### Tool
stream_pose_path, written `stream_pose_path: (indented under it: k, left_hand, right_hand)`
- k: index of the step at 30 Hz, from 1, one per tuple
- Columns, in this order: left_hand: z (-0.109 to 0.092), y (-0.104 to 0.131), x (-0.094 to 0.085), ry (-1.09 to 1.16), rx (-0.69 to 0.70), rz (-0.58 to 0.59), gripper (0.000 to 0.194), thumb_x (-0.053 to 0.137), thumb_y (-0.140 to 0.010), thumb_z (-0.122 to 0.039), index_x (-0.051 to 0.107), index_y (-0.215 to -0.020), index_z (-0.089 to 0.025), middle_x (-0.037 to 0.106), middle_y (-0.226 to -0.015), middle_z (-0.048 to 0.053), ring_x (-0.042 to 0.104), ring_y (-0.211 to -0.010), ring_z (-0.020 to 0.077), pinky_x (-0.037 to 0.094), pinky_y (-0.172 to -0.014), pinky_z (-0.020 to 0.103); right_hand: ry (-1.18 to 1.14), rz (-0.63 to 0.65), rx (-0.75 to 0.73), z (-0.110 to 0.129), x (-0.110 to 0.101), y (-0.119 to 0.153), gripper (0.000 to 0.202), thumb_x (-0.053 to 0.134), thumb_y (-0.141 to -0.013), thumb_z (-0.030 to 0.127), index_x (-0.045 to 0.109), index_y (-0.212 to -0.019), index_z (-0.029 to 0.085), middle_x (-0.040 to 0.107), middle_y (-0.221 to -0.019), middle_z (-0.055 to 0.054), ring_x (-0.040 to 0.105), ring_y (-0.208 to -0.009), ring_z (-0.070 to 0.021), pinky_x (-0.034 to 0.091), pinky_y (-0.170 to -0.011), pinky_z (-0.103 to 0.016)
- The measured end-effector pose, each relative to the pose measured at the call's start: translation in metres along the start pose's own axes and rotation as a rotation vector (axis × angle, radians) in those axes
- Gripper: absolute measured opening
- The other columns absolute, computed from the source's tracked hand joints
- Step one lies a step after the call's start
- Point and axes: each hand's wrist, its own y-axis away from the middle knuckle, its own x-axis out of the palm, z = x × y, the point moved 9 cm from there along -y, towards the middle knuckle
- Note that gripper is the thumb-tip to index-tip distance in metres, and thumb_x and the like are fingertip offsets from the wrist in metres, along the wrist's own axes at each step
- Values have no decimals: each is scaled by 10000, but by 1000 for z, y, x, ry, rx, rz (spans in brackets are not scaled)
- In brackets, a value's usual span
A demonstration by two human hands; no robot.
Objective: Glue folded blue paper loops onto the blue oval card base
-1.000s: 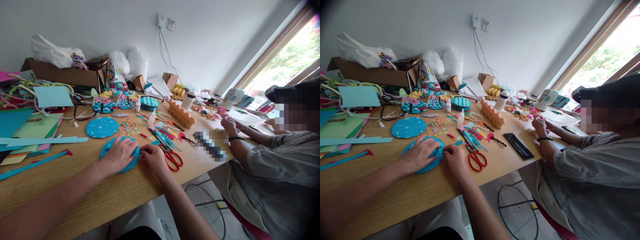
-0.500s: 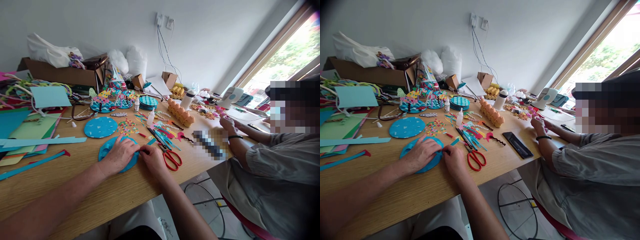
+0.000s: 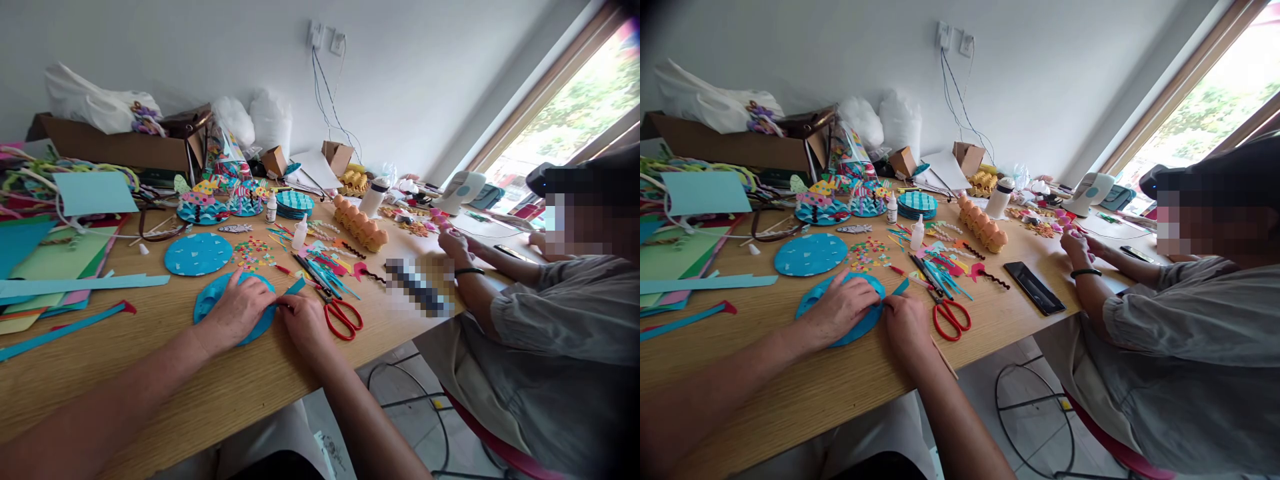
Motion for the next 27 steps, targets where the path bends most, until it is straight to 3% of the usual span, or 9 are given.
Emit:
stream_pose_path:
  k: [27]
  left_hand:
    - [-5, -1, 1, -4, 25, -18, 177, 480, -874, -154, 640, -862, -229, 628, -856, 17, 520, -919, 228, 243, -986, 546]
  right_hand:
    - [35, -29, 45, -4, 0, 5, 235, 534, -808, 112, 722, -866, 240, 713, -875, -28, 649, -809, -154, 433, -726, -200]
